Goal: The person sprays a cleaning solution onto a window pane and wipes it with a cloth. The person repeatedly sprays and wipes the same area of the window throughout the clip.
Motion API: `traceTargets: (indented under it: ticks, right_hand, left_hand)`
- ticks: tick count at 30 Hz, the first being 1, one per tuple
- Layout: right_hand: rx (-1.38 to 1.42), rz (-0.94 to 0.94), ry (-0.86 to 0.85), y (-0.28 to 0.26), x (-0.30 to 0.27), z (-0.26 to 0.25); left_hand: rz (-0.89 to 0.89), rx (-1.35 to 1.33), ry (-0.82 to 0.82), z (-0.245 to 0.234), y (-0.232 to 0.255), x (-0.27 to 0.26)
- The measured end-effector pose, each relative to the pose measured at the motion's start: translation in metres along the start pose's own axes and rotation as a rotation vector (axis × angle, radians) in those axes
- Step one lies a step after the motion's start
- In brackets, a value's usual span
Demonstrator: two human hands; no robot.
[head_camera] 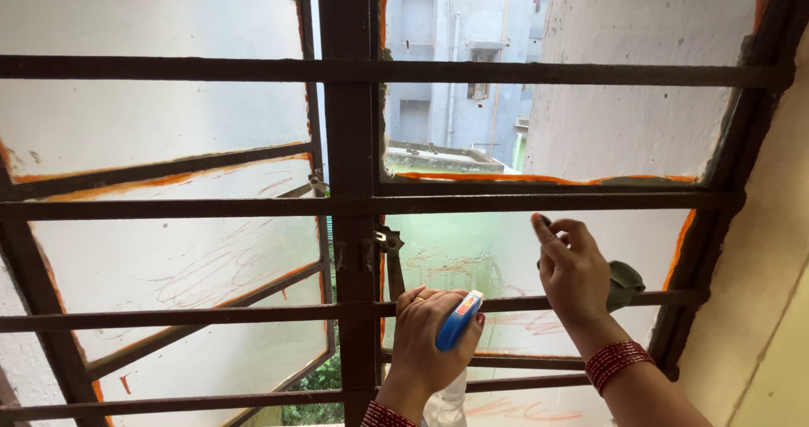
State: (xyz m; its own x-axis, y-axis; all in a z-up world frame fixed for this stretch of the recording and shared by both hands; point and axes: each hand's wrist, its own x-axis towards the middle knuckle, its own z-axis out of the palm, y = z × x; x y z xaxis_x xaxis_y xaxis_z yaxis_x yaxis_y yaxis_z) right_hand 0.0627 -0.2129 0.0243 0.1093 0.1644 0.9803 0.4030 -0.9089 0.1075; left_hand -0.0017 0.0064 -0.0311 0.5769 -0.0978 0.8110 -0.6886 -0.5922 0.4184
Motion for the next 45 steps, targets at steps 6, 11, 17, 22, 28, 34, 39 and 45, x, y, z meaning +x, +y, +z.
traceTargets:
  ticks: [6, 11, 17, 22, 28, 34, 39, 45]
  right_hand:
    - [0.107, -0.262, -0.198, -0.008, 0.013, 0.002]
    - [0.133, -0.45, -0.247, -0.004, 0.018, 0.002]
    - [0.093, -0.038, -0.136, -0.007, 0.003, 0.0]
    - [0.118, 0.089, 0.0, -0.009, -0.001, -0.002]
    - [0.192, 0.028, -0.092, -0.006, -0.002, -0.004]
    - [0.193, -0.101, -0.205, -0.005, -0.003, -0.005]
    - [0.207, -0.183, -0.269, -0.006, 0.0, -0.005]
    - [0.223, -0.24, -0.307, -0.009, 0.009, 0.004]
  left_hand:
    - [0.028, -0.002, 0.023, -0.006, 0.008, 0.0]
    - [-0.003, -0.045, -0.028, -0.012, 0.012, 0.001]
    - [0.028, -0.047, -0.03, -0.017, 0.019, 0.002]
    - [-0.007, -0.024, -0.056, -0.018, 0.023, 0.006]
    - [-0.128, 0.074, -0.216, -0.024, 0.026, 0.018]
    - [-0.169, 0.137, -0.364, -0.036, 0.025, 0.024]
    - [-0.253, 0.14, -0.5, -0.038, 0.008, 0.034]
    - [-0.296, 0.192, -0.549, -0.036, -0.001, 0.047]
